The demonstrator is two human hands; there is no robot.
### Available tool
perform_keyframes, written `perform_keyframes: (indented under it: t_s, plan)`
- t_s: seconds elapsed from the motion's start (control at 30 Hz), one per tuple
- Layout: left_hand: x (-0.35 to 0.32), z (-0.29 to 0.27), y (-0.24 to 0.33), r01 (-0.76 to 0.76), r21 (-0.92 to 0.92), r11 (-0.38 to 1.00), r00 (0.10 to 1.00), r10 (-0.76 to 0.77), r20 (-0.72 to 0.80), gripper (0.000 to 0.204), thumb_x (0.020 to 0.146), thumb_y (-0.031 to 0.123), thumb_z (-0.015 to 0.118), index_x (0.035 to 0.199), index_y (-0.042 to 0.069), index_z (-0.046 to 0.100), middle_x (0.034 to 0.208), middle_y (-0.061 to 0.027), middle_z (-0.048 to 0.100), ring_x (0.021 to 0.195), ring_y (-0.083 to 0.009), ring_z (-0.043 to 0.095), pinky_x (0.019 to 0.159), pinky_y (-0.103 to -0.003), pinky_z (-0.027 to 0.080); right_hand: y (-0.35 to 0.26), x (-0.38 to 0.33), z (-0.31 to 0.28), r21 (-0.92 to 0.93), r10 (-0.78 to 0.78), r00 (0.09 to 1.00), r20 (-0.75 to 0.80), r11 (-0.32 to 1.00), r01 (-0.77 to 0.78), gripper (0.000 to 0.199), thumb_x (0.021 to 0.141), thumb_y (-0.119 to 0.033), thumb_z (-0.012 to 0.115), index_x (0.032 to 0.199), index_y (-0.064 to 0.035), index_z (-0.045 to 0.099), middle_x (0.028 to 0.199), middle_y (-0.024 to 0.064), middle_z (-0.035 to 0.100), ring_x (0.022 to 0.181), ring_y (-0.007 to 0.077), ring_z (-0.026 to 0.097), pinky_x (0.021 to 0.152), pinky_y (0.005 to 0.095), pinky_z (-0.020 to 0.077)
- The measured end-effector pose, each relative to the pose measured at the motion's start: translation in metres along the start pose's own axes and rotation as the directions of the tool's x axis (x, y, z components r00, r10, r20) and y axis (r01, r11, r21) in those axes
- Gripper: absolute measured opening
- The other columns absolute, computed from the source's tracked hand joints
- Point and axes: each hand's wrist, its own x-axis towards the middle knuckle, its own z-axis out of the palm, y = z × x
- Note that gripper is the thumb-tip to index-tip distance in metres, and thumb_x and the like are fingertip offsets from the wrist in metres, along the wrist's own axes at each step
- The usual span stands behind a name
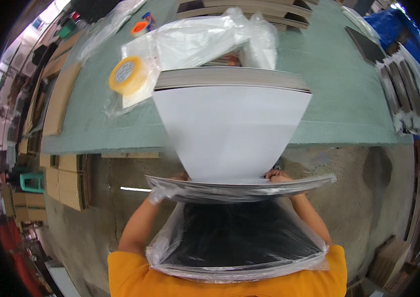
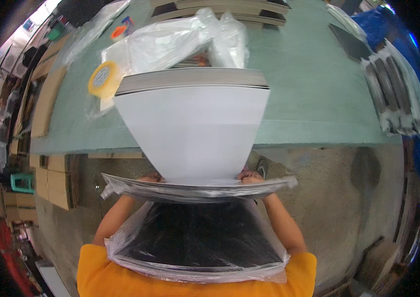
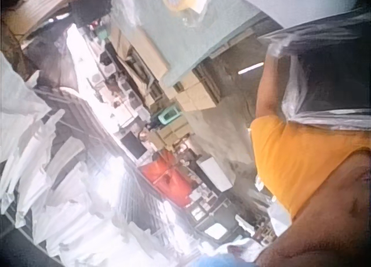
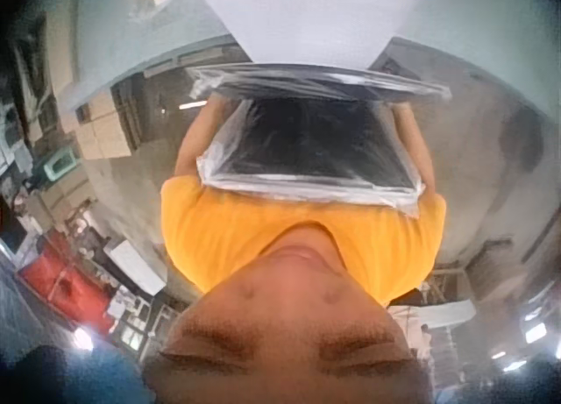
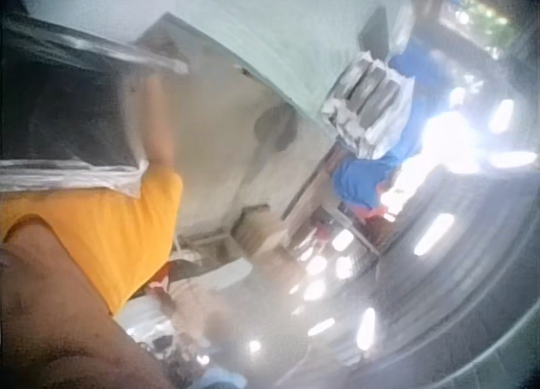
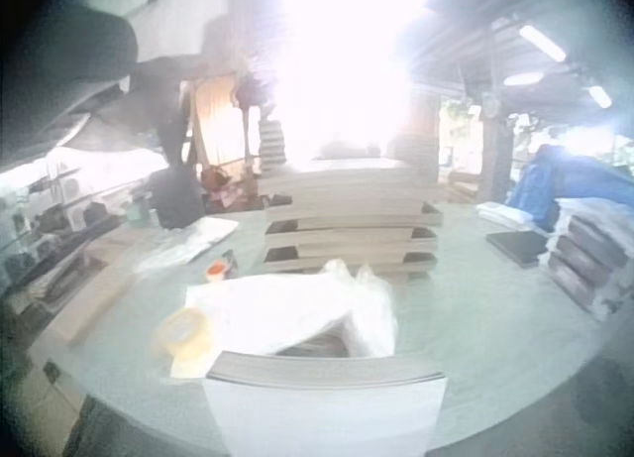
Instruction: The person takes a black notebook from a stack and slides it into a clear plastic bag, repeating this process for multiple notebooks.
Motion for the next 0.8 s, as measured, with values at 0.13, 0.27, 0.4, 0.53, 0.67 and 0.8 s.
perform_keyframes:
  t_s: [0.13, 0.27, 0.4, 0.53, 0.67, 0.8]
  plan:
    - [-0.001, 0.03, 0.041, 0.212, 0.606, 0.767, 0.973, -0.11, -0.201, 0.029, 0.077, 0.014, 0.052, 0.105, 0.007, 0.053, 0.101, -0.0073, 0.058, 0.091, -0.0203, 0.054, 0.081, -0.03, 0.041, 0.025, 0.018, 0.017, -0.822, -0.45, 0.785, -0.427, 0.554, -0.13, 0.017, 0.069, -0.011, 0.052, 0.077, 0.0012, 0.06, 0.066, 0.006, 0.059, 0.062, 0.0162, 0.055, 0.058, 0.0304, 0.0434]
    - [-0.092, 0.089, 0.192, -0.01, 0.627, 0.779, 0.901, 0.279, -0.333, 0.023, 0.079, 0.013, 0.048, 0.097, 0.002, 0.059, 0.093, -0.0106, 0.061, 0.088, -0.0241, 0.057, 0.08, -0.034, 0.043, -0.078, -0.043, 0.067, -0.853, -0.602, 0.748, -0.28, 0.514, 0.094, 0.021, 0.078, -0.017, 0.052, 0.086, 0.0014, 0.058, 0.082, 0.0096, 0.062, 0.07, 0.0239, 0.058, 0.065, 0.0346, 0.045]
    - [-0.127, 0.139, 0.248, -0.555, -0.127, 0.822, 0.455, 0.428, 0.781, 0.029, 0.087, 0.016, 0.045, 0.101, -0.007, 0.054, 0.108, -0.0151, 0.055, 0.104, -0.0292, 0.051, 0.088, -0.039, 0.039, -0.145, -0.092, 0.118, 0.152, -0.357, 0.485, 0.798, 0.898, 0.413, 0.044, 0.084, -0.033, 0.048, 0.1, 0.007, 0.055, 0.107, 0.0163, 0.056, 0.094, 0.0322, 0.055, 0.082, 0.0382, 0.0419]
    - [-0.095, 0.164, 0.198, -0.308, 0.507, 0.805, 0.79, -0.08, 0.607, 0.034, 0.089, 0.025, 0.042, 0.111, 0.0, 0.051, 0.118, -0.0183, 0.047, 0.115, -0.0297, 0.04, 0.098, -0.038, 0.029, -0.122, -0.09, 0.162, -0.327, 0.11, 0.392, 0.913, 0.772, 0.545, 0.044, 0.085, -0.034, 0.048, 0.114, -0.0009, 0.05, 0.123, 0.0188, 0.043, 0.116, 0.0319, 0.039, 0.097, 0.0395, 0.0285]
    - [-0.033, 0.103, 0.069, -0.302, 0.784, 0.542, 0.951, 0.224, 0.212, 0.034, 0.085, 0.026, 0.048, 0.113, 0.005, 0.05, 0.115, -0.0137, 0.051, 0.107, -0.026, 0.048, 0.09, -0.033, 0.037, -0.058, -0.055, 0.132, -0.708, 0.217, 0.763, 0.609, 0.581, 0.4, 0.04, 0.085, -0.031, 0.049, 0.117, -0.0065, 0.05, 0.126, 0.0165, 0.041, 0.119, 0.0314, 0.034, 0.098, 0.04, 0.0276]
    - [-0.031, 0.102, 0.091, -0.028, 0.766, 0.642, 0.989, 0.132, -0.074, 0.032, 0.083, 0.024, 0.052, 0.109, 0.006, 0.052, 0.107, -0.0132, 0.056, 0.098, -0.0254, 0.053, 0.084, -0.034, 0.041, -0.036, -0.044, 0.111, -0.963, -0.083, 0.989, 0.124, 0.23, 0.14, 0.044, 0.086, -0.034, 0.046, 0.114, -0.0013, 0.049, 0.121, 0.0193, 0.044, 0.115, 0.0318, 0.039, 0.096, 0.0389, 0.0301]
